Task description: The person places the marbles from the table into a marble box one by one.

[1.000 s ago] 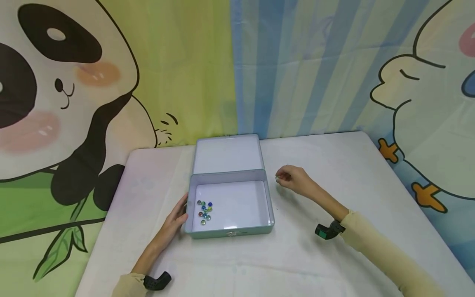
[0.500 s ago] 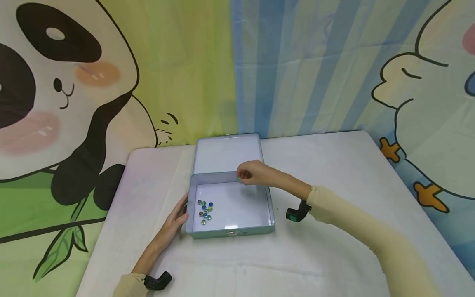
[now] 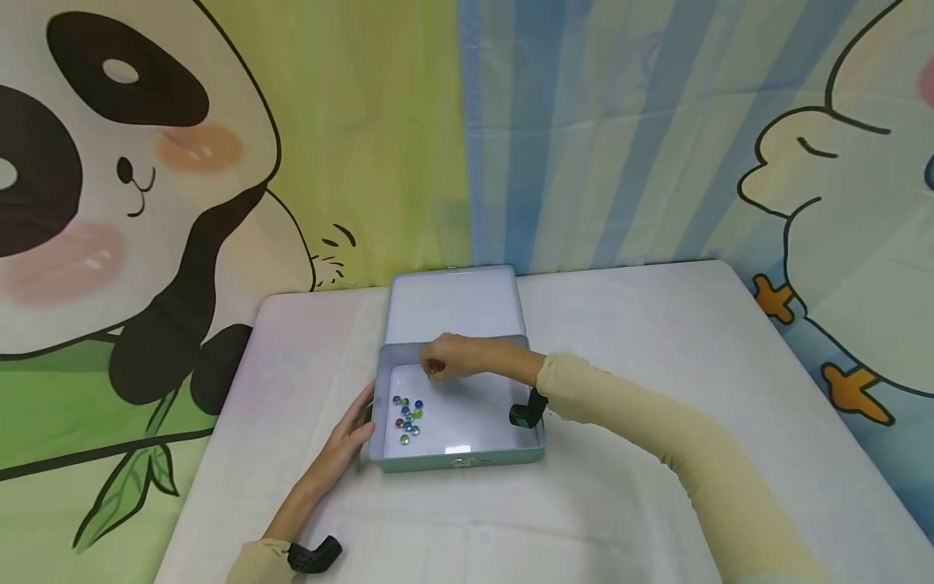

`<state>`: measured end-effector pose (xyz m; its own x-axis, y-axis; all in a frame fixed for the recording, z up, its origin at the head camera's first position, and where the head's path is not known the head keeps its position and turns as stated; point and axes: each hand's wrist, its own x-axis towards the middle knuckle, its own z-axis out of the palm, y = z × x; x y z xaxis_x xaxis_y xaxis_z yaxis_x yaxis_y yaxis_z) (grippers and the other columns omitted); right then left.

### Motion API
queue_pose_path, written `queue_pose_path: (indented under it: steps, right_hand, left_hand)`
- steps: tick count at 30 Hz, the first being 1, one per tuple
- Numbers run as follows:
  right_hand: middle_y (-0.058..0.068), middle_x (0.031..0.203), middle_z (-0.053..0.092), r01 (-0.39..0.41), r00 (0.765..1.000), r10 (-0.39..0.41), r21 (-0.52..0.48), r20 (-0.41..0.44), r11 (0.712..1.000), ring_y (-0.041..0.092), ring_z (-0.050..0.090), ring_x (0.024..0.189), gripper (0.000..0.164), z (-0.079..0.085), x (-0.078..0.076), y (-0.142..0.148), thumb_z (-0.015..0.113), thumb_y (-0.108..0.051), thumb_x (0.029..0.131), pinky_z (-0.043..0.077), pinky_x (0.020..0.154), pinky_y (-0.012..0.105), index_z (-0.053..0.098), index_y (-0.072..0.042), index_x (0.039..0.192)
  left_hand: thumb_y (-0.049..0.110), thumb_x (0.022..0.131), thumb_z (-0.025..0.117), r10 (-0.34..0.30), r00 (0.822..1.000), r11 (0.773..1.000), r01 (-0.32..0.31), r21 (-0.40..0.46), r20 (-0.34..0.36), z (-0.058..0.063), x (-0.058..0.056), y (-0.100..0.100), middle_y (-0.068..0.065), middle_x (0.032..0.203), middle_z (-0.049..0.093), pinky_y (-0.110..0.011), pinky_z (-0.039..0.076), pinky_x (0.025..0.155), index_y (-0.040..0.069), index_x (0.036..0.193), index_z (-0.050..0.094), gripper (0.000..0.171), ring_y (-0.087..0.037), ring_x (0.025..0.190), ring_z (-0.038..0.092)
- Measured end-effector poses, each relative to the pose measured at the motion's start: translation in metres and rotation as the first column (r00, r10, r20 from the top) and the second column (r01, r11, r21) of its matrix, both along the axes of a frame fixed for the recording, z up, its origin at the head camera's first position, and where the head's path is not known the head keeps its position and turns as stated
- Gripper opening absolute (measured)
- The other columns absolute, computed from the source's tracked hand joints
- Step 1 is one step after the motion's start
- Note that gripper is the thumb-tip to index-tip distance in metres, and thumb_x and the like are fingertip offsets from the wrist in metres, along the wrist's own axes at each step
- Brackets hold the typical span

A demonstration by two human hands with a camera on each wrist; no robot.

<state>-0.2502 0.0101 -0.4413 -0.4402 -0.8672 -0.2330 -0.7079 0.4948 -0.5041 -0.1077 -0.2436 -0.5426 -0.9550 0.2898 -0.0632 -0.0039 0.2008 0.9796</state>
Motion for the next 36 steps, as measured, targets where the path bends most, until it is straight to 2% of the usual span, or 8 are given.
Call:
queue_pose_path:
  steps: [3, 6, 15, 20, 28, 32, 36]
  right_hand:
    - [0.000, 0.089, 0.064, -0.012, 1.000, 0.014, 0.072, -0.024, 0.997, 0.008, 0.054, 0.078, 0.009, -0.012, 0.000, -0.003, 0.065, -0.012, 0.093, 0.046, 0.070, 0.017, 0.067, -0.007, 0.100]
    - [-0.001, 0.088, 0.064, -0.012, 0.999, 0.017, 0.103, -0.042, 0.995, 0.008, 0.053, 0.078, 0.009, -0.021, 0.000, -0.003, 0.066, -0.013, 0.092, 0.046, 0.071, 0.017, 0.067, -0.008, 0.099]
    - [0.000, 0.090, 0.067, 0.022, 0.998, -0.018, 0.090, -0.054, 0.996, 0.006, 0.054, 0.078, 0.008, -0.033, -0.002, -0.001, 0.068, -0.014, 0.091, 0.046, 0.072, 0.016, 0.068, -0.008, 0.097]
    - [0.001, 0.089, 0.067, 0.035, 0.998, -0.030, 0.084, -0.063, 0.996, 0.006, 0.053, 0.076, 0.008, -0.033, -0.002, -0.001, 0.068, -0.013, 0.090, 0.045, 0.070, 0.016, 0.068, -0.008, 0.097]
    - [-0.001, 0.087, 0.066, 0.050, 0.995, -0.038, 0.121, -0.094, 0.991, 0.006, 0.051, 0.074, 0.015, -0.032, -0.003, 0.002, 0.068, -0.020, 0.091, 0.044, 0.069, 0.017, 0.068, -0.008, 0.101]
    - [0.001, 0.086, 0.066, 0.051, 0.996, -0.046, 0.060, -0.075, 0.997, 0.007, 0.051, 0.072, 0.020, -0.023, -0.002, 0.014, 0.064, -0.019, 0.093, 0.044, 0.067, 0.018, 0.069, -0.005, 0.107]
    - [0.005, 0.093, 0.069, 0.046, 0.995, -0.052, -0.074, -0.084, 0.996, 0.009, 0.056, 0.078, 0.024, -0.007, 0.005, 0.037, 0.060, -0.016, 0.096, 0.047, 0.071, 0.018, 0.068, -0.002, 0.113]
  left_hand:
    - [0.016, 0.102, 0.039, -0.005, 1.000, 1.000, 0.005, 0.001, -0.008, -0.001, 0.000, 0.000, -0.012, 0.165, 0.007, -0.069, 0.012, 0.112, 0.030, 0.156, 0.015, 0.061, -0.048, 0.148, 0.007]
    - [0.015, 0.102, 0.039, -0.009, 1.000, 1.000, 0.009, -0.002, -0.022, 0.000, 0.000, 0.000, -0.014, 0.165, 0.007, -0.070, 0.012, 0.112, 0.028, 0.157, 0.014, 0.061, -0.049, 0.148, 0.006]
    - [0.014, 0.103, 0.038, -0.021, 0.999, 1.000, 0.021, -0.008, -0.025, 0.002, 0.001, -0.001, -0.015, 0.164, 0.006, -0.069, 0.012, 0.112, 0.027, 0.157, 0.013, 0.061, -0.049, 0.148, 0.005]
    - [0.014, 0.103, 0.038, -0.011, 1.000, 1.000, 0.011, -0.008, -0.019, 0.003, 0.000, 0.000, -0.011, 0.165, 0.007, -0.066, 0.013, 0.114, 0.030, 0.156, 0.013, 0.061, -0.046, 0.149, 0.006]
    - [0.016, 0.103, 0.040, -0.020, 1.000, 1.000, 0.020, -0.017, -0.013, 0.001, -0.005, 0.000, -0.014, 0.165, 0.006, -0.069, 0.013, 0.112, 0.030, 0.156, 0.014, 0.061, -0.049, 0.148, 0.006]
    - [0.016, 0.102, 0.041, -0.022, 1.000, 1.000, 0.022, -0.012, -0.002, 0.003, -0.007, 0.000, -0.012, 0.165, 0.008, -0.066, 0.014, 0.113, 0.031, 0.156, 0.015, 0.062, -0.046, 0.149, 0.008]
    - [0.017, 0.104, 0.037, -0.073, 0.997, 0.997, 0.073, 0.004, -0.005, 0.006, -0.011, -0.001, -0.013, 0.165, 0.006, -0.063, 0.018, 0.113, 0.029, 0.157, 0.012, 0.060, -0.046, 0.149, 0.008]
